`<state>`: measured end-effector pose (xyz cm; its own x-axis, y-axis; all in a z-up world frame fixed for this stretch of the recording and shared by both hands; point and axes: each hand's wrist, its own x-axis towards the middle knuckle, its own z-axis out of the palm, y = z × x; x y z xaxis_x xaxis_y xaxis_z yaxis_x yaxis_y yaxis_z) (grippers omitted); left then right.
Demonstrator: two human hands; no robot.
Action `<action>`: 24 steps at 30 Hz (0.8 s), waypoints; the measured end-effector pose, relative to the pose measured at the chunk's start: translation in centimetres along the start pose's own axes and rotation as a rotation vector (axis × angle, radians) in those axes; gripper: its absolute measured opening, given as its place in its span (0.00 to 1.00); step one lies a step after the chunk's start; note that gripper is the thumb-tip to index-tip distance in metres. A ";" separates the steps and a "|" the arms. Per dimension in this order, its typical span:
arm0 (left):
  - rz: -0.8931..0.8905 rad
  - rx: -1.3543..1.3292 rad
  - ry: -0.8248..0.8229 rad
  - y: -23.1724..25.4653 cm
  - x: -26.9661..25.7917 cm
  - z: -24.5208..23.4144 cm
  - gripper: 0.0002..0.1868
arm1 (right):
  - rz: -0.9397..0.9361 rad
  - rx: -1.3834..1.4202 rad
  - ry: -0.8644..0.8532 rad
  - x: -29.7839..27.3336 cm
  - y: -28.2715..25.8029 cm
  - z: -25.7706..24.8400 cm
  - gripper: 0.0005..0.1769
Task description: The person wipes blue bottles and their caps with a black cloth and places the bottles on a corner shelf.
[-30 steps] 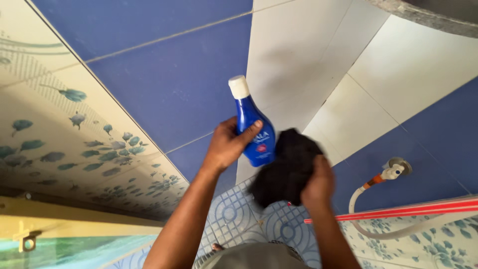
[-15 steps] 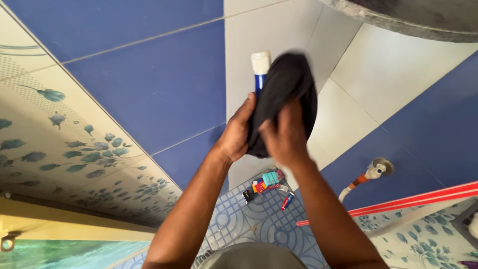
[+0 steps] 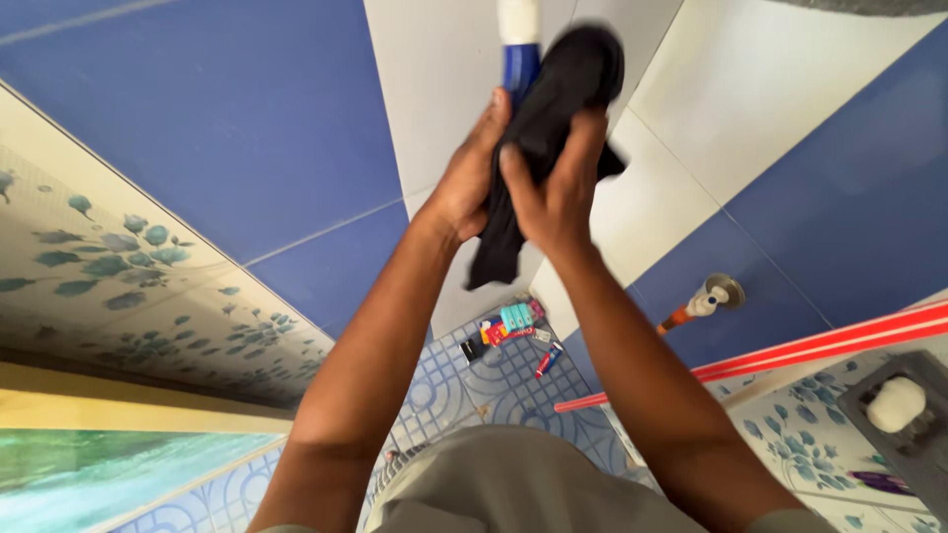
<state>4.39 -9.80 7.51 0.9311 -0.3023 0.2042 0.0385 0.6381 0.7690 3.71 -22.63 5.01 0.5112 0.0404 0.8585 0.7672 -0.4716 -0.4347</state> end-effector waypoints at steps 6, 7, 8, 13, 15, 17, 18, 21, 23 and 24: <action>-0.009 -0.023 -0.018 -0.8 2.0 0.0 0.39 | 0.223 0.118 0.013 0.7 1.6 0.1 0.33; 0.009 -0.033 -0.040 -0.8 2.1 0.0 0.39 | 0.152 -0.013 0.000 -0.4 1.0 0.1 0.31; 0.028 -0.042 -0.063 -0.8 2.1 0.0 0.39 | 0.081 -0.143 -0.013 -1.2 0.3 0.0 0.30; -0.041 -0.126 -0.191 -0.7 1.7 -0.6 0.39 | -0.096 -0.245 0.029 -1.2 -0.7 -1.2 0.33; -0.095 -0.114 -0.227 -1.3 1.6 0.0 0.39 | -0.023 -0.085 0.066 -0.1 0.3 -1.4 0.31; -0.100 -0.026 -0.164 -1.3 1.4 0.5 0.39 | 0.190 0.072 0.095 0.6 1.6 -1.4 0.28; -0.103 0.017 -0.133 -1.3 1.3 0.7 0.38 | 0.227 0.040 0.144 0.9 2.4 -1.6 0.24; -0.030 0.124 -0.077 -0.6 1.0 1.2 0.39 | 0.241 -0.089 0.223 0.2 3.7 -1.4 0.16; 0.067 0.052 -0.114 0.5 0.9 1.0 0.41 | 0.123 -0.214 0.187 -2.9 2.5 -1.3 0.17; 0.116 0.016 -0.130 0.9 0.9 0.9 0.42 | 0.117 -0.128 0.154 -4.2 1.9 -1.4 0.17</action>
<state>4.90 -10.15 8.92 0.8741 -0.3173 0.3677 -0.0728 0.6629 0.7451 2.51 -24.91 0.99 0.5214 -0.1516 0.8398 0.6454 -0.5737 -0.5043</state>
